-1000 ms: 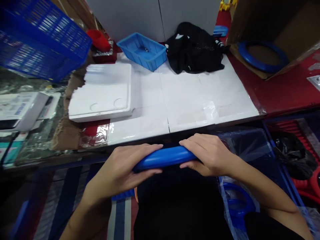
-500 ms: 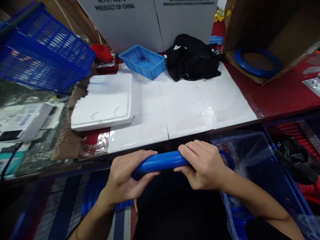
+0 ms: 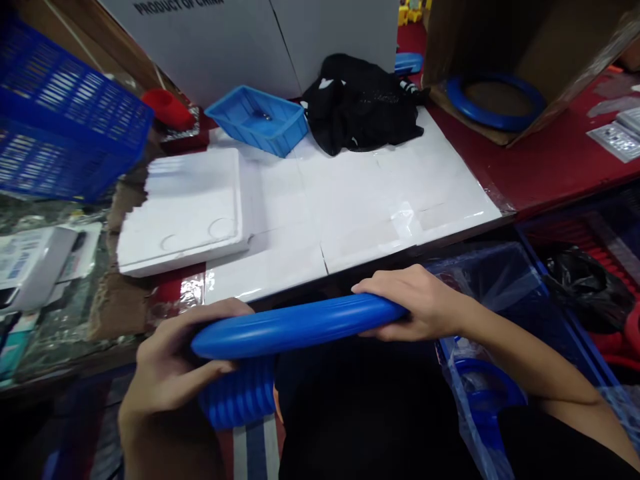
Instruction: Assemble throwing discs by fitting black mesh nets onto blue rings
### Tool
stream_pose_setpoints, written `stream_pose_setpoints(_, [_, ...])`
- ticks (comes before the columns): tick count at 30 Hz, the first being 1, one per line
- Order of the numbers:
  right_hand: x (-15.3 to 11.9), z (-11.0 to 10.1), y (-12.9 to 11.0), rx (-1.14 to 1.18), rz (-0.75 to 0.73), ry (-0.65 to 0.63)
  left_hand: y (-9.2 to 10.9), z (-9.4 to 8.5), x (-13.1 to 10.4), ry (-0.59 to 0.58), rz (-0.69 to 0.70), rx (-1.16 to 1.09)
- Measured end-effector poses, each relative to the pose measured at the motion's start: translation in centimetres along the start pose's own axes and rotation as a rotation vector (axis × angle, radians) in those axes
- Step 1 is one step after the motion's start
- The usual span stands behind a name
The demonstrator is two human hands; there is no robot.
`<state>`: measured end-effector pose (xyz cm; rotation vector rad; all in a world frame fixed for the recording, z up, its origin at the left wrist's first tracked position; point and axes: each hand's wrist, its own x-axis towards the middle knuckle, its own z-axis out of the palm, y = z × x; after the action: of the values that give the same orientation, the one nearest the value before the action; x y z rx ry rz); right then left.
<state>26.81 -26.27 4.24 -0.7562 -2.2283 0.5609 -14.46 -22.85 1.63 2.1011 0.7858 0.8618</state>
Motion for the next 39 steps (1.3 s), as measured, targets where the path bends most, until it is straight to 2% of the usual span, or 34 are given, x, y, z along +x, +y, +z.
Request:
stream_pose_setpoints(3, [0.0,0.6,-0.1,-0.059,-0.009,-0.035,3.1,0.4,2.3,-0.131,0.031,0.286])
stream_pose_setpoints(6, [0.0,1.0,-0.2,-0.134,-0.053,-0.066,5.5,2.6,4.7,-0.173,0.169,0.374])
stream_pose_setpoints(8, [-0.1,1.3,-0.2,-0.195,-0.076,-0.055,6.2,4.3,5.7,-0.161,0.239,0.404])
stream_pose_setpoints(12, [-0.6,1.9,0.0,-0.286,-0.118,0.011,6.3,6.4,6.1,-0.098,0.285,0.426])
stream_pose_setpoints(17, [-1.1,3.1,0.2,-0.413,-0.095,0.095,6.0,7.8,4.8,0.066,0.251,0.455])
stream_pose_setpoints(21, [-1.2,4.4,0.7,-0.452,-0.129,0.151,5.4,8.7,3.8,0.128,0.237,0.483])
stream_pose_setpoints(23, [-1.0,5.1,0.6,-0.457,-0.125,0.176,5.3,8.7,3.7,0.153,0.226,0.480])
stream_pose_setpoints(26, [-0.3,5.6,-0.5,-0.434,-0.080,0.195,5.6,7.6,3.9,0.140,0.200,0.431])
stream_pose_setpoints(30, [0.9,4.6,-1.8,-0.389,-0.038,0.151,5.5,5.4,3.7,0.094,0.187,0.308])
stream_pose_setpoints(32, [1.1,3.6,-1.3,-0.344,-0.045,0.138,4.5,4.3,3.0,0.118,0.177,0.279])
stream_pose_setpoints(36, [0.7,2.0,0.9,-0.197,0.029,0.196,0.8,2.9,1.1,0.280,0.135,0.125])
stream_pose_setpoints(39, [0.4,2.3,1.6,-0.241,0.024,0.285,-0.9,2.5,0.9,0.276,0.128,0.067])
